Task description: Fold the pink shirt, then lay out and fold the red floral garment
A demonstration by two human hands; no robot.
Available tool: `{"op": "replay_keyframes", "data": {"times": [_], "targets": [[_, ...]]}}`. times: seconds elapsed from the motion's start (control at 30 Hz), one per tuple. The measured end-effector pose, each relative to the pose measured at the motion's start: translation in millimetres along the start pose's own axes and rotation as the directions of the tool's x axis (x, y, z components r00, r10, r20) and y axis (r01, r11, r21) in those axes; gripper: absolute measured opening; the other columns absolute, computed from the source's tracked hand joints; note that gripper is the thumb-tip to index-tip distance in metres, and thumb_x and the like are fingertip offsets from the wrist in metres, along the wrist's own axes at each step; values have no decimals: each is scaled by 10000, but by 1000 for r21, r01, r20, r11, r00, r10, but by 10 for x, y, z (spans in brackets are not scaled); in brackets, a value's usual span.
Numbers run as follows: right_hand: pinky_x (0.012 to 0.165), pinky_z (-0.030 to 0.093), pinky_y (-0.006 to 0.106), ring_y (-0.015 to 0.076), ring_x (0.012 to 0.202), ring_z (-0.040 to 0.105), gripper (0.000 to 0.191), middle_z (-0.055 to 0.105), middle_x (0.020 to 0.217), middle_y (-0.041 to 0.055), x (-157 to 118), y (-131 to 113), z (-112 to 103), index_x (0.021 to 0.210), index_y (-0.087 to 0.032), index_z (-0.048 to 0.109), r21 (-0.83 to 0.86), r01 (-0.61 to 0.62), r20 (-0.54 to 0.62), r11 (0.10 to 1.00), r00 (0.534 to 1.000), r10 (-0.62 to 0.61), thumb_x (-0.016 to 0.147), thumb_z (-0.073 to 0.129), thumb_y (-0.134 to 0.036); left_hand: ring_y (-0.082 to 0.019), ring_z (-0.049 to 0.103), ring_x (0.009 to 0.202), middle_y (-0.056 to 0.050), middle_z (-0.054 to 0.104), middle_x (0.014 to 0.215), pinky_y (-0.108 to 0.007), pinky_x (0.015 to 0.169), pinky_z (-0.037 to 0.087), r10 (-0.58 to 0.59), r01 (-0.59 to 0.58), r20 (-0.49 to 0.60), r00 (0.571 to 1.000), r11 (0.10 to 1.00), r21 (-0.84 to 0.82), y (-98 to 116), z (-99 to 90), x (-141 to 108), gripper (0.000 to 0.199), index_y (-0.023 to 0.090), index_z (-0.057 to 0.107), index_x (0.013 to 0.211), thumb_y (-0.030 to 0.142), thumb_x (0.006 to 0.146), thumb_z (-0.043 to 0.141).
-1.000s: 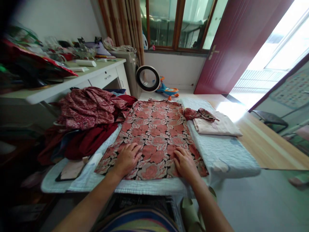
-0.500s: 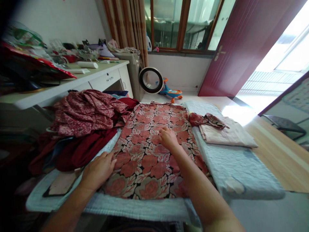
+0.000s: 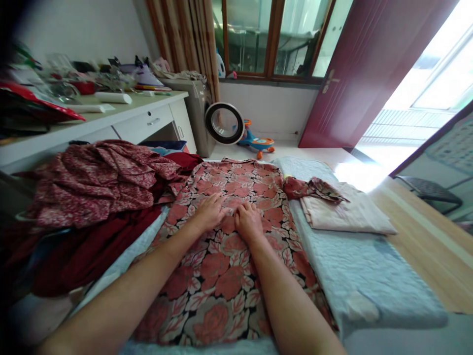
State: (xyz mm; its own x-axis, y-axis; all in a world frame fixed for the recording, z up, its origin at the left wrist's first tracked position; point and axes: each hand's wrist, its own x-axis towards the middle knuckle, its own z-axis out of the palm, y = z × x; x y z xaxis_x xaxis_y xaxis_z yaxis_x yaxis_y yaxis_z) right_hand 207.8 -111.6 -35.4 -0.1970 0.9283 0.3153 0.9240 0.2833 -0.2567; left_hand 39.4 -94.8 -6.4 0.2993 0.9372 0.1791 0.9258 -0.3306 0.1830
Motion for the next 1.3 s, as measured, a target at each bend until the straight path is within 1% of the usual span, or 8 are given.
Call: {"op": "replay_keyframes", "data": {"times": [0.17, 0.3, 0.4, 0.53, 0.73, 0.87, 1.1, 1.3], "targets": [[894, 366, 310, 213, 1033, 511, 172, 629, 1119, 63, 8, 39, 20, 996, -221, 670, 49, -13, -2, 999, 1000, 14, 930, 522, -280, -277, 440, 1346, -113, 513, 1437, -444, 1113, 345, -117, 117, -10, 993, 991, 63, -417, 299, 193, 426, 214, 559, 1307, 414, 937, 489], [889, 366, 312, 211, 1027, 516, 175, 632, 1114, 53, 19, 59, 38, 973, -224, 676, 83, -34, 2, 996, 999, 34, 932, 530, -311, -269, 434, 1346, -96, 496, 1456, -438, 1107, 340, -176, 180, -40, 984, 977, 112, -734, 264, 117, 453, 222, 534, 1335, 437, 947, 443], [898, 366, 312, 214, 1042, 516, 185, 629, 1134, 59, 27, 65, 33, 985, -224, 679, 96, -43, 9, 994, 999, 43, 933, 523, -309, -271, 485, 1280, -116, 556, 1375, -417, 1060, 381, -261, 264, -35, 965, 952, 154, -818, 156, 115, 435, 186, 565, 1297, 397, 943, 424], [909, 372, 307, 214, 1045, 521, 201, 633, 1142, 61, 26, 56, 7, 999, -223, 680, 101, -46, 33, 994, 999, 42, 932, 505, -295, -288, 491, 1253, -138, 584, 1320, -417, 1033, 397, -339, 353, -118, 933, 926, 136, -645, 79, 215, 403, 156, 601, 1243, 316, 911, 439], [962, 354, 362, 254, 1151, 479, 247, 603, 1259, 81, 2, 69, -71, 1093, -225, 668, 10, -136, 39, 991, 990, 136, 908, 519, -293, -285, 423, 1337, -123, 547, 1393, -451, 1105, 328, -251, 254, -68, 966, 966, 40, -283, 290, 268, 463, 183, 554, 1322, 385, 922, 439], [922, 375, 377, 266, 1122, 500, 256, 617, 1207, 102, -2, 156, -155, 1071, -225, 676, -75, -226, 54, 971, 972, 230, 916, 508, -339, -296, 356, 1397, -123, 452, 1496, -488, 1142, 263, -263, 266, -70, 962, 963, 50, -284, 406, 203, 534, 195, 505, 1386, 464, 931, 428], [808, 423, 360, 281, 1024, 568, 254, 641, 1121, 133, 37, 484, -363, 1028, -192, 695, -223, -424, 30, 878, 897, 440, 884, 500, -271, -318, 355, 1390, -144, 457, 1486, -488, 1142, 249, -245, 250, -82, 966, 966, 67, -296, 392, 186, 648, 181, 501, 1392, 595, 899, 425], [836, 436, 400, 316, 1066, 579, 279, 656, 1133, 166, 161, 585, -536, 1038, -170, 692, -288, -413, 134, 864, 876, 463, 878, 498, -292, -335, 324, 1409, -155, 434, 1503, -504, 1152, 220, -254, 256, -43, 966, 964, 69, -262, 347, 172, 759, 179, 469, 1418, 679, 848, 447]]}}
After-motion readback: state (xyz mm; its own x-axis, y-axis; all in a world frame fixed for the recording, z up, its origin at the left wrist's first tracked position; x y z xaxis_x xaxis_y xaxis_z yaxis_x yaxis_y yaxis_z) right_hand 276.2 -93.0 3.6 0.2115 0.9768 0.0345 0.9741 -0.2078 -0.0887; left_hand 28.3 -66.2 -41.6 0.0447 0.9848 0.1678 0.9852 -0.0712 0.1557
